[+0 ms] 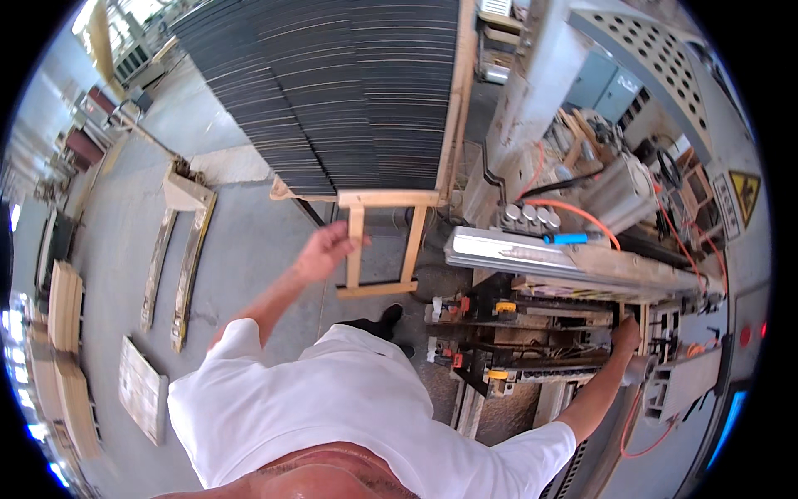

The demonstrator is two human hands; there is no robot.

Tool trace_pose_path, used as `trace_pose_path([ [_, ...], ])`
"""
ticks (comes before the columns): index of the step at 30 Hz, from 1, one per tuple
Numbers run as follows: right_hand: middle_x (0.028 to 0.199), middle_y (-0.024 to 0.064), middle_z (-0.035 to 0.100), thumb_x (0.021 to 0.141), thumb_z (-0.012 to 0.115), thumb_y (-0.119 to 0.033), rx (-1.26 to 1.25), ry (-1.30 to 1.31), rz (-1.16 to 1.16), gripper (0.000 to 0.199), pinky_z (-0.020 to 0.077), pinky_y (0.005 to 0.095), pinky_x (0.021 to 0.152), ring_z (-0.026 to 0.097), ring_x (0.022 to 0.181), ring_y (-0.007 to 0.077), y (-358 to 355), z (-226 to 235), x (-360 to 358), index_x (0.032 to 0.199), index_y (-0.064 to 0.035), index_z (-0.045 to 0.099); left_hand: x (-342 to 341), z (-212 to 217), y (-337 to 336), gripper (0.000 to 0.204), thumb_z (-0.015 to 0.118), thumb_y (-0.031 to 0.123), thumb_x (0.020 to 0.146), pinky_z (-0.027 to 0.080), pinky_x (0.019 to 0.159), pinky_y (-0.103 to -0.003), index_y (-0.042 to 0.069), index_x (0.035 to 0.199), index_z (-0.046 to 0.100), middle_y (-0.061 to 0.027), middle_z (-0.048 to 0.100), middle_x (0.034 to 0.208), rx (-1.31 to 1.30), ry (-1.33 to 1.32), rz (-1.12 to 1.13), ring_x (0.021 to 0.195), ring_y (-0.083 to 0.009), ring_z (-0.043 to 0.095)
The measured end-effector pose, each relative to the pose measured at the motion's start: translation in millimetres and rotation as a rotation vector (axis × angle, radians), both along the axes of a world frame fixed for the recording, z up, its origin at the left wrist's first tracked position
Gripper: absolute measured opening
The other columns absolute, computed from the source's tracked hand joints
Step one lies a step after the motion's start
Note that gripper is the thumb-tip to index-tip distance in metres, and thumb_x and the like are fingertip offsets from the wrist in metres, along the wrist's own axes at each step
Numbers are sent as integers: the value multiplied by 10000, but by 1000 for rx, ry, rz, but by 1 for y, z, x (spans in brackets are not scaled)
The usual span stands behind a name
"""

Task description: The person repeatedly picks up small wooden frames from a stack, places them into a machine, and then removes them to place them back onto the stack. This cycle is performed continuously throughout the clip.

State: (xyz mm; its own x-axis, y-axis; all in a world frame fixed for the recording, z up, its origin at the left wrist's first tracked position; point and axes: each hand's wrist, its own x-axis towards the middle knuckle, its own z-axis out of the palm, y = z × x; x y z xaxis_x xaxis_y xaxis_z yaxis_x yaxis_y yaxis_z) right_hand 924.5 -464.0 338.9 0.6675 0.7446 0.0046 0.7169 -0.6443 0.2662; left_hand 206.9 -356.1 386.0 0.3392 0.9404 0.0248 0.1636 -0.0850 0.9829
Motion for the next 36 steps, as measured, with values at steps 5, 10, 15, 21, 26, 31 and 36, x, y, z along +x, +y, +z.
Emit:
trace_pose_path([
  [5,1026,167,668,742,709,-148,21,-32,-120,295,530,479,782,632,982,349,-17,11,-1,995,-42,599,-78,131,33,325,510,138,957,496,831,-299,-3,1250,495,-84,675,1013,216,-220,214,917,-152,611],
  [10,1051,175,657,787,660,-240,369,61,-132,335,483,509,800,612,992,384,-29,46,-40,1076,-81,602,-193,244,112,333,441,229,975,486,673,-233,-9,1135,610,-57,666,844,556,-209,480,691,-100,563],
  [15,1030,166,670,905,601,-173,865,44,125,264,509,401,765,651,902,298,-34,123,-221,1112,-10,602,-355,357,244,342,409,236,1007,512,689,-195,-36,1134,572,-44,620,865,475,-297,409,739,-99,593],
  [21,995,104,675,892,576,-16,1153,440,433,100,520,329,793,621,885,185,-32,117,-450,964,-29,644,-406,386,419,252,470,213,965,510,594,-212,-4,952,596,-36,607,747,345,-207,286,648,-110,588],
  [26,783,134,665,796,678,-38,760,768,441,110,513,336,636,665,707,245,8,46,-546,893,-1,643,-369,371,468,226,499,189,885,405,465,-238,52,734,596,-51,588,674,231,-261,297,547,-108,537],
  [31,803,132,691,770,690,-58,553,879,388,152,535,317,677,691,743,227,41,-51,-577,911,-9,659,-376,374,468,244,646,267,821,495,566,-287,25,803,659,-116,642,701,540,425,341,611,-155,596],
  [36,817,129,696,736,704,-129,393,930,377,178,533,341,709,686,779,235,77,-129,-606,878,-29,666,-410,348,484,250,498,170,860,387,432,-274,57,653,581,-35,552,581,310,-393,163,494,-105,510],
])
